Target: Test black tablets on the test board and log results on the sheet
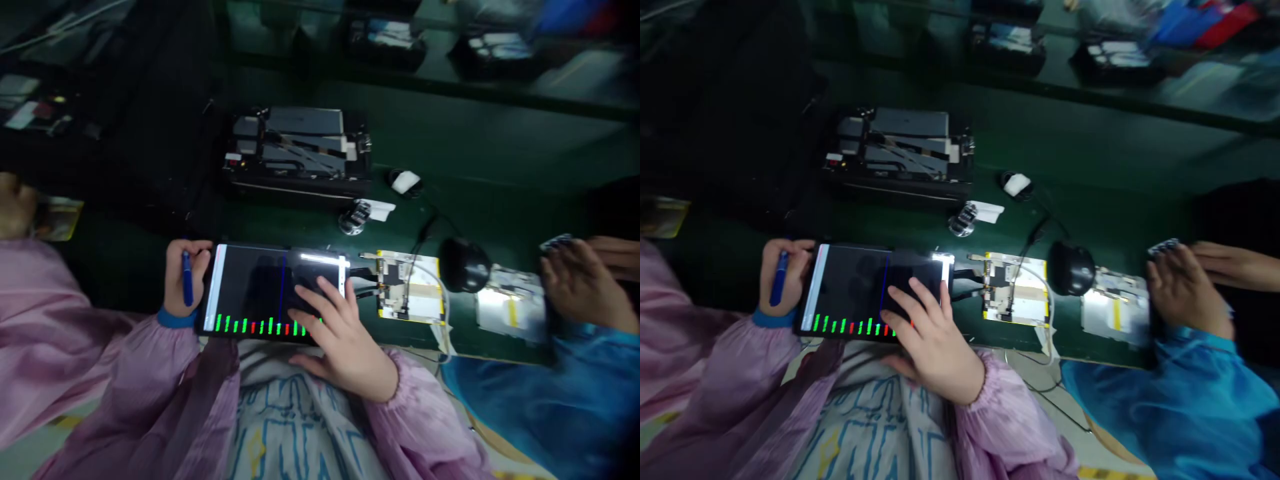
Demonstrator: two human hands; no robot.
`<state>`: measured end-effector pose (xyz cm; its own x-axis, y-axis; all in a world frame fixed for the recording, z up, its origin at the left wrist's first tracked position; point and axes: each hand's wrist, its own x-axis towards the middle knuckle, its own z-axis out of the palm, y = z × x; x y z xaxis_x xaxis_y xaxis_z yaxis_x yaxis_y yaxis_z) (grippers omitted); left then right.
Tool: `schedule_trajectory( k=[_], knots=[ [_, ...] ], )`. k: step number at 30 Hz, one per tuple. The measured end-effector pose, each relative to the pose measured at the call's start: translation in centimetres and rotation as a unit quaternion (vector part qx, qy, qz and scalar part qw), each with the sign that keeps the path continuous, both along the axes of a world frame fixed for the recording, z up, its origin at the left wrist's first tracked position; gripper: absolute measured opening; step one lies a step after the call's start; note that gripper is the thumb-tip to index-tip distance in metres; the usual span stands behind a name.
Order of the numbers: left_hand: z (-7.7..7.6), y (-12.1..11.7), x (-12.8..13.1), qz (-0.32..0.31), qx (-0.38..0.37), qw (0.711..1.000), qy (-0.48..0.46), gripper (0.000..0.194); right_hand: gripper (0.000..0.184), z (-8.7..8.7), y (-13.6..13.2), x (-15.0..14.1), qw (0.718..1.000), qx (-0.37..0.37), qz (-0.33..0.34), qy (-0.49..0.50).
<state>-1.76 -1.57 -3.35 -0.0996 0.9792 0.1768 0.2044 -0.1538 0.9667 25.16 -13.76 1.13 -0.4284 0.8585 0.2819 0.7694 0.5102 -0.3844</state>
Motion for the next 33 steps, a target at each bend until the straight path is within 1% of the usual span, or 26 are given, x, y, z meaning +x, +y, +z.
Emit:
schedule_trajectory(
  k=[1,2,4,5,6,7,9,12,13,15,17,19,22,26,29,33],
  knots=[
    [0.0,0.2,0.0,0.001,0.010,1.000,0.010,0.028,0.043,0.2,0.6,1.5,0.999,0.007,-0.033,0.017],
    [0.0,0.3,0.0,-0.002,0.021,1.000,0.024,0.028,0.037,0.4,1.2,3.2,0.996,0.018,-0.081,0.030],
    [0.0,0.6,0.0,-0.017,0.040,0.998,0.048,0.029,0.022,0.2,2.7,7.2,0.980,0.037,-0.190,0.044],
    [0.1,0.8,-0.1,-0.024,0.047,0.997,0.057,0.029,0.018,-0.1,3.4,9.0,0.970,0.037,-0.236,0.042],
    [0.1,0.9,-0.1,-0.030,0.050,0.996,0.064,0.029,0.016,-0.6,4.1,10.7,0.963,0.026,-0.264,0.039],
    [0.2,1.0,-0.1,-0.034,0.049,0.996,0.069,0.029,0.016,-1.2,4.8,12.0,0.961,0.008,-0.273,0.043],
    [0.3,1.2,-0.2,-0.037,0.049,0.995,0.079,0.029,0.015,-2.6,6.3,13.5,0.966,-0.025,-0.252,0.054],
    [0.4,1.5,-0.2,-0.030,0.058,0.992,0.103,0.030,0.010,-4.2,8.1,13.5,0.979,-0.047,-0.194,0.036],
    [0.4,1.6,-0.2,-0.023,0.062,0.991,0.113,0.031,0.009,-4.4,8.4,13.3,0.982,-0.045,-0.184,0.028],
    [0.3,1.7,-0.2,-0.010,0.065,0.990,0.122,0.033,0.008,-4.1,8.5,12.7,0.983,-0.034,-0.172,0.046],
    [0.2,1.9,-0.2,-0.001,0.071,0.990,0.120,0.036,0.008,-3.2,7.7,12.3,0.983,-0.035,-0.153,0.099],
    [0.1,2.0,-0.3,0.001,0.078,0.989,0.124,0.039,0.006,-2.1,6.4,11.9,0.979,-0.055,-0.120,0.153],
    [0.2,2.2,-0.2,0.001,0.084,0.986,0.144,0.040,0.004,-1.5,4.4,11.2,0.977,-0.084,-0.081,0.176],
    [0.6,2.3,0.1,-0.003,0.105,0.980,0.172,0.036,0.003,-2.5,3.0,10.3,0.976,-0.074,-0.093,0.181],
    [1.0,2.3,0.6,0.001,0.103,0.975,0.195,0.034,0.003,-3.4,2.6,10.2,0.971,-0.067,-0.104,0.207],
    [1.2,2.4,0.8,-0.001,0.107,0.973,0.206,0.036,0.005,-4.0,2.3,10.2,0.966,-0.052,-0.104,0.230]
  ],
)
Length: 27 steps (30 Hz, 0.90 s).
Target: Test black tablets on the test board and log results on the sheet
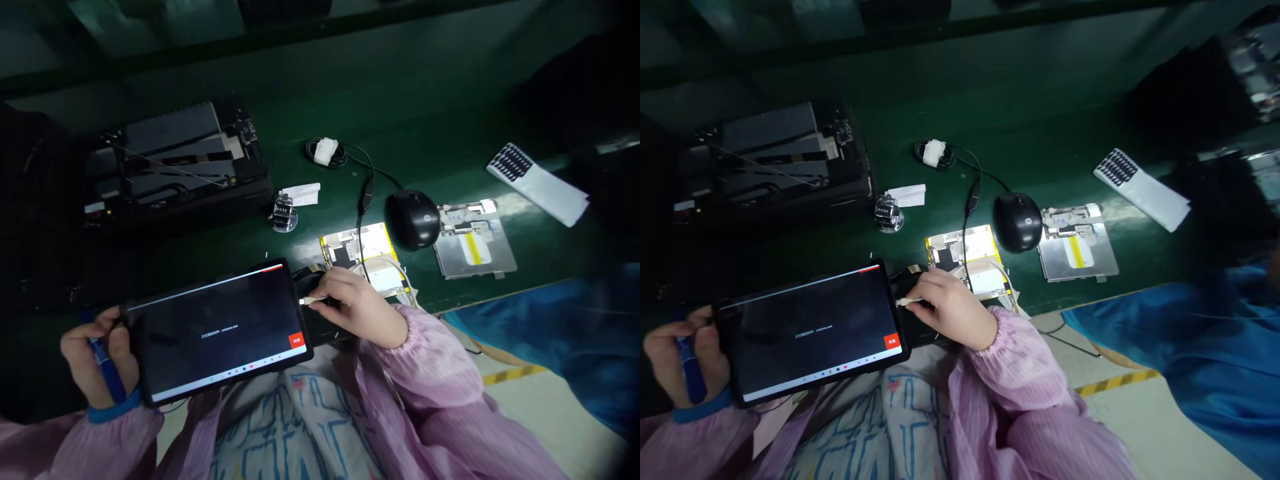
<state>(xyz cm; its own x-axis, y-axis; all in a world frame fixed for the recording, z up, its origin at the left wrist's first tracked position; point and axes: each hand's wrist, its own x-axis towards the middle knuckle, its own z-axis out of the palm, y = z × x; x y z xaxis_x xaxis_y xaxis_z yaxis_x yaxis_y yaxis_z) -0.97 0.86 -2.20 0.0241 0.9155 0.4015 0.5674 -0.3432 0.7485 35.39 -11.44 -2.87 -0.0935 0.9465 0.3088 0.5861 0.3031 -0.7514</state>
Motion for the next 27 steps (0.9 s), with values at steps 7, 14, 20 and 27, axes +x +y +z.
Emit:
schedule_trajectory(
  k=[7,14,20,27],
  knots=[
    [0.1,0.2,0.3,0.006,0.020,0.999,0.034,0.036,0.010,-0.2,-0.3,0.2,1.000,0.021,0.013,-0.001],
    [0.1,0.1,0.4,0.020,-0.001,0.999,0.042,0.037,0.016,-0.1,0.2,-0.1,0.996,0.068,0.026,-0.055],
    [-0.6,0.4,-0.6,-0.013,-0.011,1.000,0.019,0.041,0.014,-0.5,0.8,-0.1,0.993,0.086,0.069,-0.038],
    [-0.5,0.3,0.0,0.029,-0.014,0.999,0.025,0.056,0.011,-0.4,0.8,-0.3,0.994,0.071,0.076,-0.030]
  ],
)
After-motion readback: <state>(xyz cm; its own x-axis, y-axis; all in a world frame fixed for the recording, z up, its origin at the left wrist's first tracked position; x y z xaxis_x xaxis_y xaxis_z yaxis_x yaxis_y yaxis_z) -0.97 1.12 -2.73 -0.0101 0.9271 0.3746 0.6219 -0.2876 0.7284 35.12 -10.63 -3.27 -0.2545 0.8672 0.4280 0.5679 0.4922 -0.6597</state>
